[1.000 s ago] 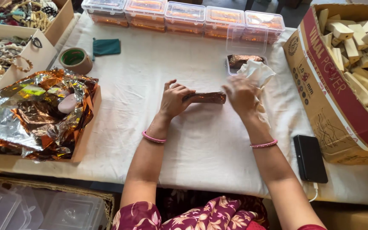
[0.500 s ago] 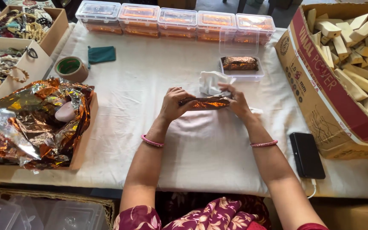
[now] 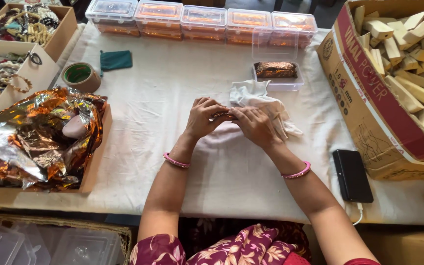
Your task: The person wipes small wooden blocks with a white cloth and wraps them individually in silver foil.
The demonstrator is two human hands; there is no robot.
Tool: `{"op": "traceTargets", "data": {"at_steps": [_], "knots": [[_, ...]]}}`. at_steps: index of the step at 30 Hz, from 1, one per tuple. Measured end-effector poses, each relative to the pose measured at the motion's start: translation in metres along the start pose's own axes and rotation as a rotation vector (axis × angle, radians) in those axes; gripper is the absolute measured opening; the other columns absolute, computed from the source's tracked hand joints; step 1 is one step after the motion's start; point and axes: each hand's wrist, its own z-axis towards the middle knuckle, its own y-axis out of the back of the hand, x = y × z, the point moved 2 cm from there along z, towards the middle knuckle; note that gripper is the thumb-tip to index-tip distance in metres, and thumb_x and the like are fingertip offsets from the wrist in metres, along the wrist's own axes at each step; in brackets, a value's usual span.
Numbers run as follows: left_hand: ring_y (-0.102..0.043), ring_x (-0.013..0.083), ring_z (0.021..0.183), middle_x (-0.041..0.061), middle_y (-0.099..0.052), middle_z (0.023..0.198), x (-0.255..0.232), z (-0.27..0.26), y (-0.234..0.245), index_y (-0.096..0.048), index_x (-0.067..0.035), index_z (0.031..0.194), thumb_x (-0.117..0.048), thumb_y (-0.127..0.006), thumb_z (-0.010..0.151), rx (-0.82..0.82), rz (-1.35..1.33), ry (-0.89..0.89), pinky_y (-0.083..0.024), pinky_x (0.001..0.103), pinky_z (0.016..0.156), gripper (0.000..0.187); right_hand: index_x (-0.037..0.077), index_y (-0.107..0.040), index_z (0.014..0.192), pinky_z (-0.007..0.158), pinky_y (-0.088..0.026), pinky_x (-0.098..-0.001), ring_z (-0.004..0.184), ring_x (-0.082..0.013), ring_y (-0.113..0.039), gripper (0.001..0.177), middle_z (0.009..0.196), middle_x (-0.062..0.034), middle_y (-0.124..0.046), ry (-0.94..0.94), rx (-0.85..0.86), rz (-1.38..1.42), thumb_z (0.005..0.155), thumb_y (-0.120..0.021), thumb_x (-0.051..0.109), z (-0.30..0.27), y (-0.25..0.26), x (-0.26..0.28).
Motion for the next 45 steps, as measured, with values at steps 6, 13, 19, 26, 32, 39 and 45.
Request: {"op": "traceTargets", "data": {"at_steps": [6, 13, 19, 26, 32, 39, 45], "knots": [[-0.063, 0.0133, 0.119, -0.006, -0.071, 0.121, -0.014, -0.003, -0.005, -0.07, -0.022, 0.12, -0.033, -0.081, 0.098, -0.11, 0.43, -0.287, -0.04, 0.042, 0.115, 0.027, 0.007, -0.073, 0.119, 0.092, -0.058, -0.0368, 0.103, -0.0223, -0.073, 0.026, 0.111, -0.0063, -0.074, 0.043, -0.154, -0.124, 0.093, -0.074, 0.004, 0.017, 0.017, 0.002], [-0.048, 0.0246, 0.136, 0.007, -0.056, 0.143, -0.013, 0.0, 0.0, -0.06, -0.017, 0.143, -0.038, -0.073, 0.098, -0.029, 0.5, -0.207, -0.033, 0.048, 0.118, 0.052, 0.002, -0.075, 0.118, 0.065, -0.055, -0.0368, 0.084, -0.0281, -0.069, 0.021, 0.104, -0.0187, -0.073, -0.378, -0.052, -0.443, 0.105, -0.071, 0.018, 0.014, 0.019, -0.157], [-0.045, 0.0258, 0.138, 0.009, -0.053, 0.144, -0.002, 0.0, -0.006, -0.058, -0.017, 0.142, -0.031, -0.072, 0.095, -0.022, 0.536, -0.091, -0.03, 0.049, 0.118, 0.051, 0.011, -0.079, 0.116, 0.092, -0.056, -0.0395, 0.101, -0.0304, -0.071, 0.028, 0.113, -0.0098, -0.074, -0.43, -0.003, -0.123, 0.089, -0.076, 0.008, 0.013, 0.047, -0.213], [-0.045, 0.0241, 0.139, 0.008, -0.053, 0.143, 0.001, -0.001, -0.01, -0.06, -0.018, 0.137, -0.027, -0.075, 0.091, 0.021, 0.516, -0.065, -0.029, 0.048, 0.118, 0.049, 0.016, -0.08, 0.112, 0.094, -0.056, -0.0352, 0.101, -0.0236, -0.072, 0.034, 0.114, -0.0087, -0.076, -0.599, 0.405, 0.066, 0.079, -0.085, 0.014, 0.019, 0.031, -0.249], [-0.046, 0.0233, 0.137, 0.007, -0.054, 0.141, 0.006, -0.003, -0.015, -0.061, -0.017, 0.134, -0.027, -0.076, 0.09, 0.037, 0.531, -0.057, -0.03, 0.048, 0.116, 0.048, 0.02, -0.08, 0.115, 0.092, -0.057, -0.0308, 0.096, -0.0159, -0.072, 0.031, 0.107, -0.0028, -0.079, -0.805, 0.611, 0.141, 0.085, -0.08, 0.012, 0.029, 0.019, -0.266], [-0.045, 0.0236, 0.137, 0.007, -0.054, 0.139, 0.004, -0.003, -0.014, -0.062, -0.017, 0.131, -0.026, -0.076, 0.089, 0.059, 0.526, -0.052, -0.03, 0.048, 0.116, 0.046, 0.021, -0.083, 0.108, 0.099, -0.051, -0.038, 0.104, -0.0255, -0.064, 0.021, 0.111, -0.0048, -0.065, -0.66, 0.516, -0.122, 0.088, -0.077, 0.017, 0.016, -0.005, -0.271], [-0.045, 0.0236, 0.136, 0.008, -0.054, 0.138, 0.005, -0.003, -0.016, -0.063, -0.016, 0.128, -0.025, -0.076, 0.088, 0.073, 0.518, -0.045, -0.03, 0.05, 0.115, 0.043, 0.023, -0.084, 0.108, 0.098, -0.054, -0.0399, 0.108, -0.0264, -0.067, 0.017, 0.111, -0.0047, -0.07, -0.689, 0.321, -0.184, 0.094, -0.076, 0.027, -0.006, -0.024, -0.276]]}}
